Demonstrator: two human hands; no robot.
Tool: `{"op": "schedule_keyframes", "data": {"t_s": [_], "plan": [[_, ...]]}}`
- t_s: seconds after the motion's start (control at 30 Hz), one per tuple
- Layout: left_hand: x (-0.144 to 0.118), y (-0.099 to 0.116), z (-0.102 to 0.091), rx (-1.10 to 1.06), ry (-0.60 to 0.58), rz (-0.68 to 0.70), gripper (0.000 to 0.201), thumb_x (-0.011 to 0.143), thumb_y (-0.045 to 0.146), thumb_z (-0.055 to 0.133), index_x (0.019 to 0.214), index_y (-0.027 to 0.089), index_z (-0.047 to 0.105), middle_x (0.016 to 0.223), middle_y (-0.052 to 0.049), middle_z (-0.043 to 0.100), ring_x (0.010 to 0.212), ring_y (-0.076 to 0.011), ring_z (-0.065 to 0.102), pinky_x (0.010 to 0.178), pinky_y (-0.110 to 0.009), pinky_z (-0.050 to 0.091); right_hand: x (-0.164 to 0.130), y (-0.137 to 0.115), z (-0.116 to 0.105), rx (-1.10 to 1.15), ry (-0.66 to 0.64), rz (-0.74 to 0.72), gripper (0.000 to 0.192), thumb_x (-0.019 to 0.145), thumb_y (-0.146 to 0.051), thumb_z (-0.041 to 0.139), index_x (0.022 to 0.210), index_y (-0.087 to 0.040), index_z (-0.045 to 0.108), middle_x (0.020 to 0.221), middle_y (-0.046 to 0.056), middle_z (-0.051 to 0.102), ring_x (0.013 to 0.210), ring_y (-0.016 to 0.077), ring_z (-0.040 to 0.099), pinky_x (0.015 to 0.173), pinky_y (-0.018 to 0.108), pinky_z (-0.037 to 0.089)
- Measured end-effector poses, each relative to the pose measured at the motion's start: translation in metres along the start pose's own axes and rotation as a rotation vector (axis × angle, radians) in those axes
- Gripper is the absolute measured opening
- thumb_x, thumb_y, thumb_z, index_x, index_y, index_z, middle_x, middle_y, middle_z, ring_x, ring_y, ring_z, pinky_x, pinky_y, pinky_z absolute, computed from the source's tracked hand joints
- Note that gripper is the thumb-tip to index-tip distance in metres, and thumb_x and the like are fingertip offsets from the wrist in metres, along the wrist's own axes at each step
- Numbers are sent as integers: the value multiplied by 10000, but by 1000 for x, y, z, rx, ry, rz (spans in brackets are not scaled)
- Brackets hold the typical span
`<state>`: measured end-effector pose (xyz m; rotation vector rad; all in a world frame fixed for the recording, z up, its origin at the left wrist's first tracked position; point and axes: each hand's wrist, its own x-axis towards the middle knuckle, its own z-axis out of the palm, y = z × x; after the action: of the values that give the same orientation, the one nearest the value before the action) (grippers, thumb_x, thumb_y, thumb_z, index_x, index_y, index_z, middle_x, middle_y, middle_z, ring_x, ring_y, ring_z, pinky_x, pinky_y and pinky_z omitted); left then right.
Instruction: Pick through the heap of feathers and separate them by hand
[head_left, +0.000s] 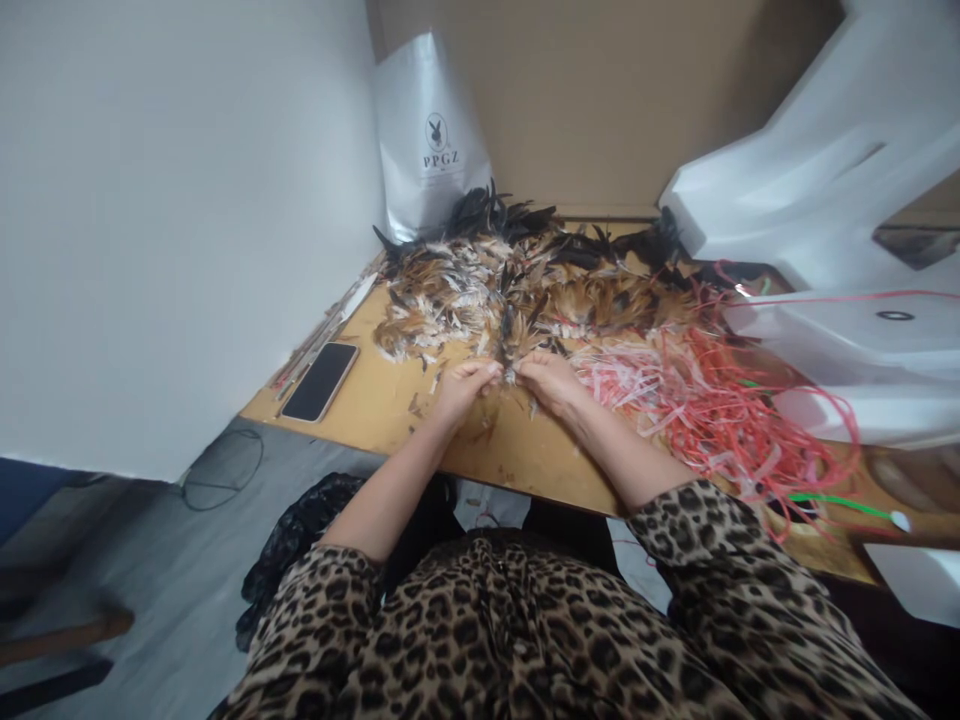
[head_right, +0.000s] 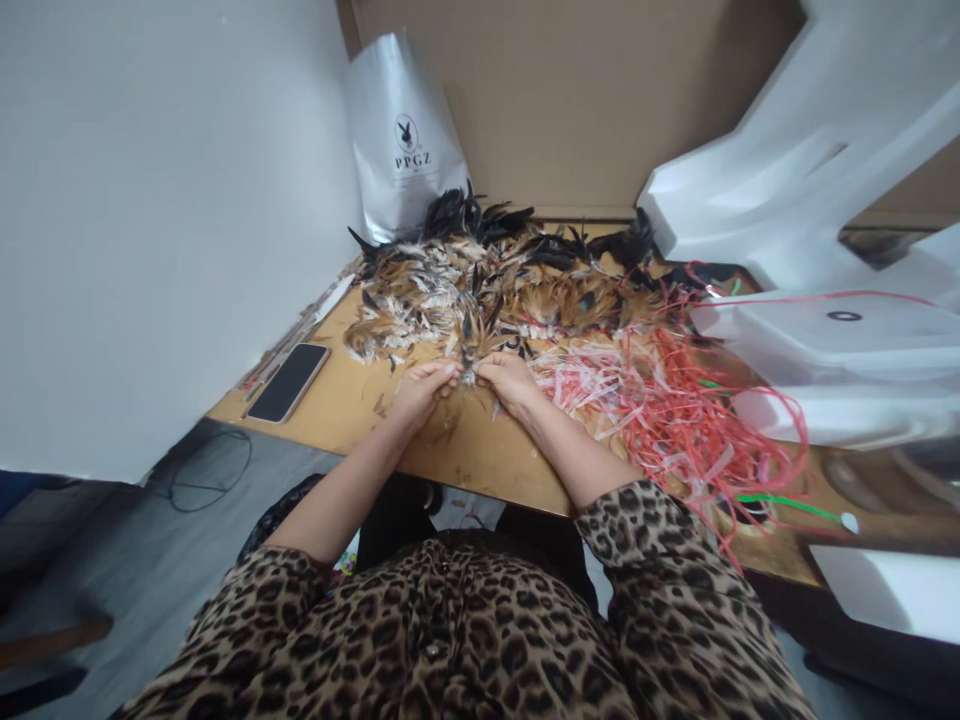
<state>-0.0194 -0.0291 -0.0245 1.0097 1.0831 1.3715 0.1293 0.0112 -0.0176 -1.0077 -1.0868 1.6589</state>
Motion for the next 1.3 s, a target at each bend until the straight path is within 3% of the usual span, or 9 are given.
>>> {"op": "schedule_keyframes", "data": {"t_s": [0.07, 0.23, 0.37, 0.5, 0.67, 0.83, 1.07, 1.3], "plan": [[-1, -1, 1, -31, -28, 36, 255, 643, 373, 697, 661, 120, 666, 801, -62, 654, 539, -42, 457, 488, -195, 332, 0, 2, 2, 18, -20, 21, 155, 505, -226, 686, 499, -155, 549, 448, -32, 522, 459, 70, 434, 511, 231, 314], [-5, 3, 0, 3, -136, -37, 296, 701, 403, 644, 789, 125, 691, 630, -31, 613, 508, -48, 459, 473, -181, 327, -1, 3, 2, 8, -120, 55, 142, 528, -224, 676, 503, -144, 562, 479, -16, 545, 481, 68, 449, 519, 220, 341], [-4, 10, -2, 87, -147, -91, 322, 698, 426, 637, 758, 112, 681, 609, -35, 621, 518, -61, 505, 508, -185, 381, -1, 3, 0, -64, -137, 86, 148, 526, -255, 682, 529, -144, 584, 498, -10, 564, 478, 69, 462, 495, 210, 352], [-3, 10, -8, 175, -146, -119, 311, 689, 416, 643, 703, 106, 661, 590, -37, 625, 516, -76, 539, 537, -205, 422, -4, 0, -2, -345, -134, 44, 170, 577, -311, 651, 580, -146, 609, 464, -24, 541, 415, 64, 415, 416, 200, 298], [-3, 1, -11, 227, -115, -216, 251, 641, 346, 692, 687, 102, 649, 587, -27, 628, 523, -75, 553, 576, -220, 456, -6, -6, -7, -792, -267, -103, 222, 675, -325, 560, 528, -158, 564, 426, -37, 497, 386, 63, 393, 399, 200, 250], [-3, -4, -9, 225, -74, -261, 254, 538, 244, 759, 715, 104, 641, 563, -2, 619, 518, -69, 544, 578, -221, 461, -7, -10, -10, -1044, -222, -179, 199, 678, -323, 565, 558, -168, 596, 477, -17, 555, 434, 80, 439, 430, 214, 262], [-4, -4, -6, 238, -43, -247, 243, 521, 222, 756, 712, 113, 652, 536, 11, 608, 484, -63, 520, 521, -202, 439, -12, -13, -6, -860, -280, -120, 219, 673, -346, 569, 595, -151, 631, 472, -33, 517, 431, 67, 379, 417, 206, 250], [-5, -4, -3, 265, -65, -217, 202, 529, 246, 746, 654, 120, 650, 506, 20, 595, 455, -60, 502, 496, -200, 431, -12, -10, 3, -700, -228, -106, 244, 644, -375, 622, 588, -139, 639, 460, -34, 507, 432, 53, 350, 423, 202, 245]]}}
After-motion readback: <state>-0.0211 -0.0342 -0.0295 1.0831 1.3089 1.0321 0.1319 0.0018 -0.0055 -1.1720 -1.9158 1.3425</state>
